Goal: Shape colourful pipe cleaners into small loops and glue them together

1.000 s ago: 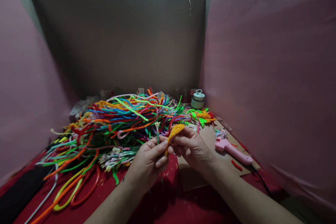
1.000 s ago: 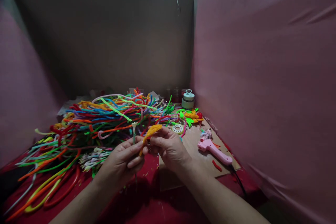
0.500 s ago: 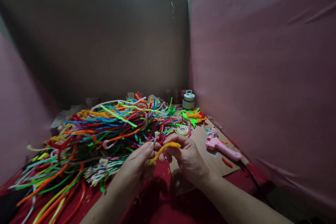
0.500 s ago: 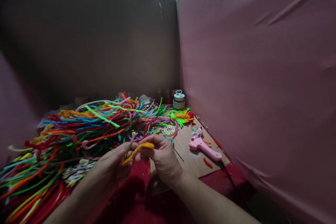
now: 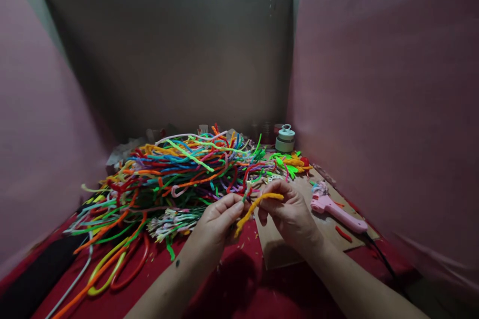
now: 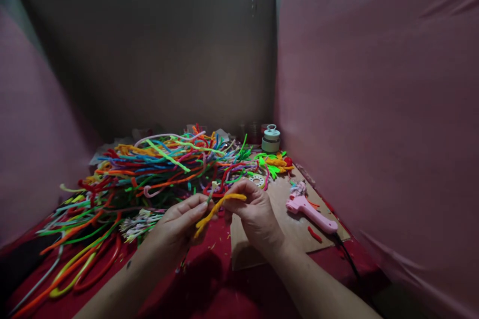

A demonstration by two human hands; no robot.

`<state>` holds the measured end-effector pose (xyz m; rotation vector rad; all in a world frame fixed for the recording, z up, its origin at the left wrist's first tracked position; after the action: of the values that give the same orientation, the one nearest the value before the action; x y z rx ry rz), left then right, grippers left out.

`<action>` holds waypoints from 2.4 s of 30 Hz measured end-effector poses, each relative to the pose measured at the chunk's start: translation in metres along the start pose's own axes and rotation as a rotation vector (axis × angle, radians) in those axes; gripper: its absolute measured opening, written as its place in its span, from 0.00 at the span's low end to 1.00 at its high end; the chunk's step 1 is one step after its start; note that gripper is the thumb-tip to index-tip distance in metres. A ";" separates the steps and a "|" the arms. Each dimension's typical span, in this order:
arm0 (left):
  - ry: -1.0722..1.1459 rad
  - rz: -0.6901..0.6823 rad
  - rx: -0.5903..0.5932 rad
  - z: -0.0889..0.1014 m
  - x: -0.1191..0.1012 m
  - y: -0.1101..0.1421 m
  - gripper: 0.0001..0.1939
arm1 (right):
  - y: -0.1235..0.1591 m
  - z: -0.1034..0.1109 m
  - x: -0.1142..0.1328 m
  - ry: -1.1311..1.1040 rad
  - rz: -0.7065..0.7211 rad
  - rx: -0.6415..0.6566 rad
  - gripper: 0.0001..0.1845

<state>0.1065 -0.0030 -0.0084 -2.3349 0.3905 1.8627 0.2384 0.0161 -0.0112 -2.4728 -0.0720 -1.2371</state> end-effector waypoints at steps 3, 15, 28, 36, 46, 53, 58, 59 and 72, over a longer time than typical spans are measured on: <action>-0.065 -0.028 -0.005 -0.002 -0.001 0.002 0.11 | 0.000 -0.001 0.002 0.037 0.022 0.043 0.05; -0.438 -0.263 0.020 -0.008 -0.014 0.014 0.10 | 0.004 0.000 0.008 0.174 0.165 0.083 0.05; -0.426 -0.250 0.019 -0.010 -0.015 0.013 0.11 | 0.008 0.002 0.007 0.233 0.213 0.054 0.06; -0.472 -0.221 0.065 -0.011 -0.014 0.014 0.12 | 0.010 0.001 0.007 0.269 0.280 0.017 0.07; -0.596 -0.377 0.035 -0.019 -0.016 0.017 0.14 | 0.012 -0.002 0.007 0.316 0.335 -0.041 0.07; -0.885 -0.608 -0.013 -0.015 -0.008 0.017 0.11 | 0.015 -0.005 0.008 0.349 0.357 -0.062 0.06; -1.005 -0.775 -0.052 -0.013 -0.006 0.016 0.11 | 0.015 -0.007 0.007 0.355 0.382 -0.054 0.07; -1.014 -0.789 -0.050 -0.014 -0.006 0.016 0.11 | 0.015 -0.007 0.007 0.356 0.387 -0.056 0.07; -1.101 -0.845 -0.030 -0.014 -0.005 0.015 0.08 | 0.015 -0.007 0.008 0.357 0.417 -0.034 0.07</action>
<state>0.1144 -0.0203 0.0002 -0.8636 -0.6312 2.1907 0.2409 -0.0015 -0.0056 -2.1029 0.5324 -1.4611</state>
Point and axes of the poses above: each hand's wrist, its own y-axis away from the middle knuckle, its own z-axis out of the back of the hand, x = y × z, the point moved 4 cm from there along -y, towards the middle knuckle, and after that the axes turned 3 degrees about -z, right-handed, at the moved point
